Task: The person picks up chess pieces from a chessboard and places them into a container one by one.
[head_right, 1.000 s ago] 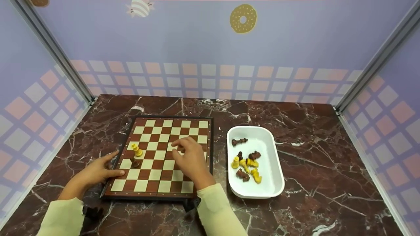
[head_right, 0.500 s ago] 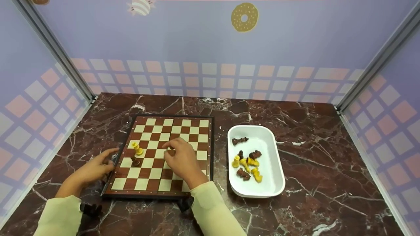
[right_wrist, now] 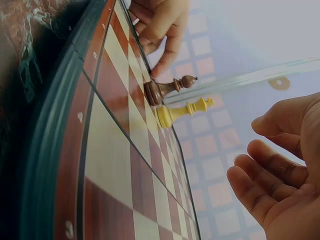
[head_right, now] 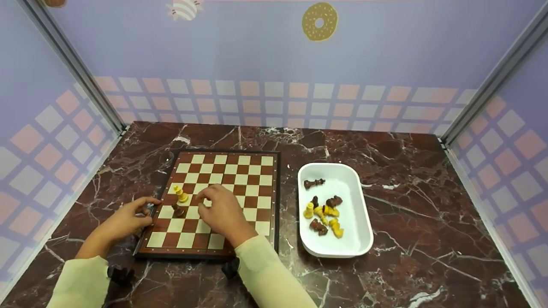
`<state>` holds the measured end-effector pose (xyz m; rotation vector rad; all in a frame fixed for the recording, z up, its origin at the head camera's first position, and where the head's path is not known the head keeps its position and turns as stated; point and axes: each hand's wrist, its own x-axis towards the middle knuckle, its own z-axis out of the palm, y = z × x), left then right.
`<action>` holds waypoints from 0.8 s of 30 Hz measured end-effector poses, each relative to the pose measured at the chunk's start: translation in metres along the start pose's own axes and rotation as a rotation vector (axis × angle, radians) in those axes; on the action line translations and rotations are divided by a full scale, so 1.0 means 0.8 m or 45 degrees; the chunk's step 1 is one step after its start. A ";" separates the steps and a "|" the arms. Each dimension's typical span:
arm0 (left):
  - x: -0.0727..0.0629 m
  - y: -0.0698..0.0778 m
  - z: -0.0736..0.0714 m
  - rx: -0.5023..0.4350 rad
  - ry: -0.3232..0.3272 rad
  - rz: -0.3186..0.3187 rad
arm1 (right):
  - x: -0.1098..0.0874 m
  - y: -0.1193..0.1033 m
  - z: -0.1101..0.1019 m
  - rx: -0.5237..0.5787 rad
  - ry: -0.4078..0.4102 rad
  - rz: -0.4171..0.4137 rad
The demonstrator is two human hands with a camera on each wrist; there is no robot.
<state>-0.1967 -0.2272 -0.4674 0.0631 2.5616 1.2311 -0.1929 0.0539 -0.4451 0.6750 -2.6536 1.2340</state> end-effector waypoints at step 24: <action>0.001 -0.002 -0.007 -0.110 -0.111 -0.066 | 0.020 -0.021 0.037 0.026 -0.166 0.048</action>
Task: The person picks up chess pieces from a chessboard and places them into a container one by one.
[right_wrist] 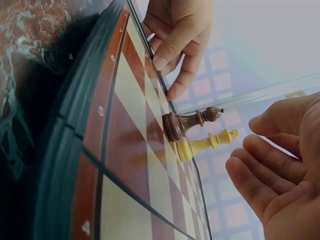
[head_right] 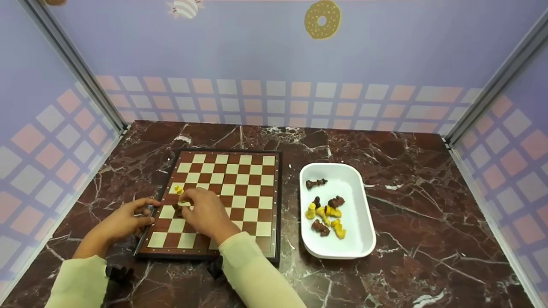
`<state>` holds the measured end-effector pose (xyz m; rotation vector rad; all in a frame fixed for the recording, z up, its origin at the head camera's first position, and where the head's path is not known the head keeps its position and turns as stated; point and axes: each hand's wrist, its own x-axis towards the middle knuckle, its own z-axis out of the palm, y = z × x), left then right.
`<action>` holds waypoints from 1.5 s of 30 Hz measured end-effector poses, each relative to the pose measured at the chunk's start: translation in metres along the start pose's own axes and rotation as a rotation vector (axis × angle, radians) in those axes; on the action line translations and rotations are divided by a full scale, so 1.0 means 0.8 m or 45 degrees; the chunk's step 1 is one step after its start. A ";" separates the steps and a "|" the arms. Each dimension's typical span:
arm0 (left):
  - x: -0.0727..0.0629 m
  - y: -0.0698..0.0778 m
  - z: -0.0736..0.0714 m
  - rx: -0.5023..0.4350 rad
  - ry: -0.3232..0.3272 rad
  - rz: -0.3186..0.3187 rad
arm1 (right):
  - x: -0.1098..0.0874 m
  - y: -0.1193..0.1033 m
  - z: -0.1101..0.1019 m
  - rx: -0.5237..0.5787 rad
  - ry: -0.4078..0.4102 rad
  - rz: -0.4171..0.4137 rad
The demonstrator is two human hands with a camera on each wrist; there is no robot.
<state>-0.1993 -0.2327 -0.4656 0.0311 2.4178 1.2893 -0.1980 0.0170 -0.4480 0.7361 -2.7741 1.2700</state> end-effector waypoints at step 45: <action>-0.004 0.000 0.002 0.012 0.023 -0.002 | 0.018 -0.005 0.037 -0.179 -0.069 -0.027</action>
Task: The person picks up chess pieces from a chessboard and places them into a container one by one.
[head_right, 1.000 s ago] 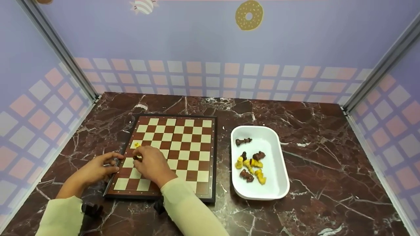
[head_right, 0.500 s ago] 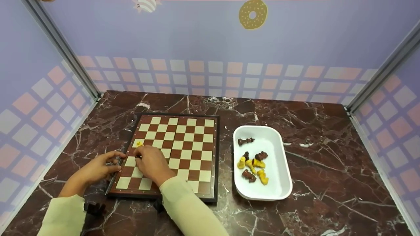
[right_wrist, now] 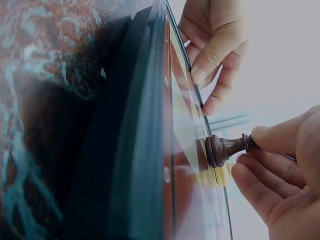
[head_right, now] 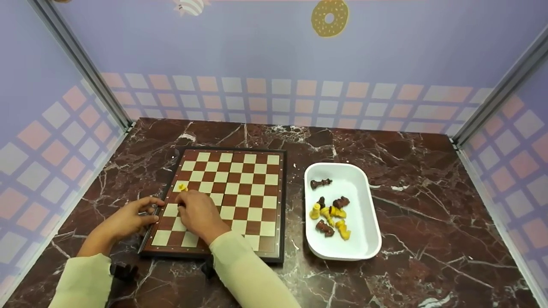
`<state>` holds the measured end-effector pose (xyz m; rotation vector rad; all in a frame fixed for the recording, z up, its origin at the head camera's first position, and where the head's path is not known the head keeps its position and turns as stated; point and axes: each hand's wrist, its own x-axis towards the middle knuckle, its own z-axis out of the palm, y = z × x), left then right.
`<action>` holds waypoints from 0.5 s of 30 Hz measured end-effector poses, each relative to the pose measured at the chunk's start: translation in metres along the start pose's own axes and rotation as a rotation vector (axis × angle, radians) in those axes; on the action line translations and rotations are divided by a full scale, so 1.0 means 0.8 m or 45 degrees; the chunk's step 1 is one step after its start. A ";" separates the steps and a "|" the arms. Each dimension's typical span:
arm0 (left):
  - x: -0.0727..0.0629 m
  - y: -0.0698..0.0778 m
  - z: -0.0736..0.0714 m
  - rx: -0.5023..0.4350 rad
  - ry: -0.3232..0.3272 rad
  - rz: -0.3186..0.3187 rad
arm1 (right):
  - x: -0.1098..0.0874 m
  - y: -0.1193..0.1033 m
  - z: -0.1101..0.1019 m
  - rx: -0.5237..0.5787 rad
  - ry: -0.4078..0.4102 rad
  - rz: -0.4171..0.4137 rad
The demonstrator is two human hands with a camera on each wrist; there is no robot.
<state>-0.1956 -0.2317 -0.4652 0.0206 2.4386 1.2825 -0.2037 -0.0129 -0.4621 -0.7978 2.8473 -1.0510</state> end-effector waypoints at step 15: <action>0.001 -0.001 0.001 0.018 -0.003 -0.007 | -0.013 0.000 -0.007 0.065 0.105 -0.068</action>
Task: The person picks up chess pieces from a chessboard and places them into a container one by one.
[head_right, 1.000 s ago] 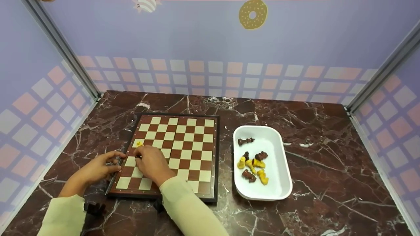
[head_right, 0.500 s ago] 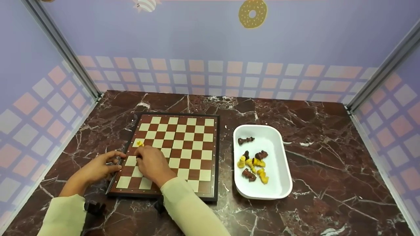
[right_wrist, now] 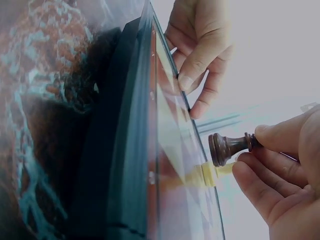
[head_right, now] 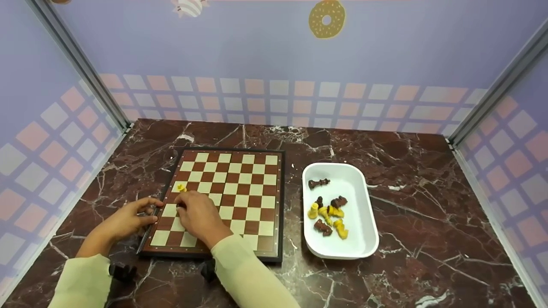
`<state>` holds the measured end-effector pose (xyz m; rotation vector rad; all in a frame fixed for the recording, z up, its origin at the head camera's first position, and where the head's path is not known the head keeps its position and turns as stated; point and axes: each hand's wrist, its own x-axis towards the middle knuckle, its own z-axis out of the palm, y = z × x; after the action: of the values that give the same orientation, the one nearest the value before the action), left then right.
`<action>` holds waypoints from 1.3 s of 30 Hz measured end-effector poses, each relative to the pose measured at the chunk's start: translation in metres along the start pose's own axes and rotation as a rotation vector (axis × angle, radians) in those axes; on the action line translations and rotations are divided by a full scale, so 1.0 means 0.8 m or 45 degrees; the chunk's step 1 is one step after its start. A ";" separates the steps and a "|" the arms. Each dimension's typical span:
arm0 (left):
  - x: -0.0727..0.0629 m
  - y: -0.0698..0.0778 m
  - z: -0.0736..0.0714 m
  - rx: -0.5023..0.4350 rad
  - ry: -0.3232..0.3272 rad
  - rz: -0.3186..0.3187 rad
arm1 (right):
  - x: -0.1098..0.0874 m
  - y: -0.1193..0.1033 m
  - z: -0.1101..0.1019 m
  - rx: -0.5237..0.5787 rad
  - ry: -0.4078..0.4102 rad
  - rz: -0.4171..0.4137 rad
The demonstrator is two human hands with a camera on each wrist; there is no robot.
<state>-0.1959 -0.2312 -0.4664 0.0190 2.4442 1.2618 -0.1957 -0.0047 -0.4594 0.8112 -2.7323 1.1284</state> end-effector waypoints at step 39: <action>-0.001 0.001 0.004 -0.011 0.024 -0.004 | -0.041 0.019 -0.065 0.175 0.171 0.048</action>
<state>-0.1944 -0.2284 -0.4675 0.0011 2.4538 1.2764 -0.1818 0.0540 -0.4396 0.6739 -2.5943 1.3387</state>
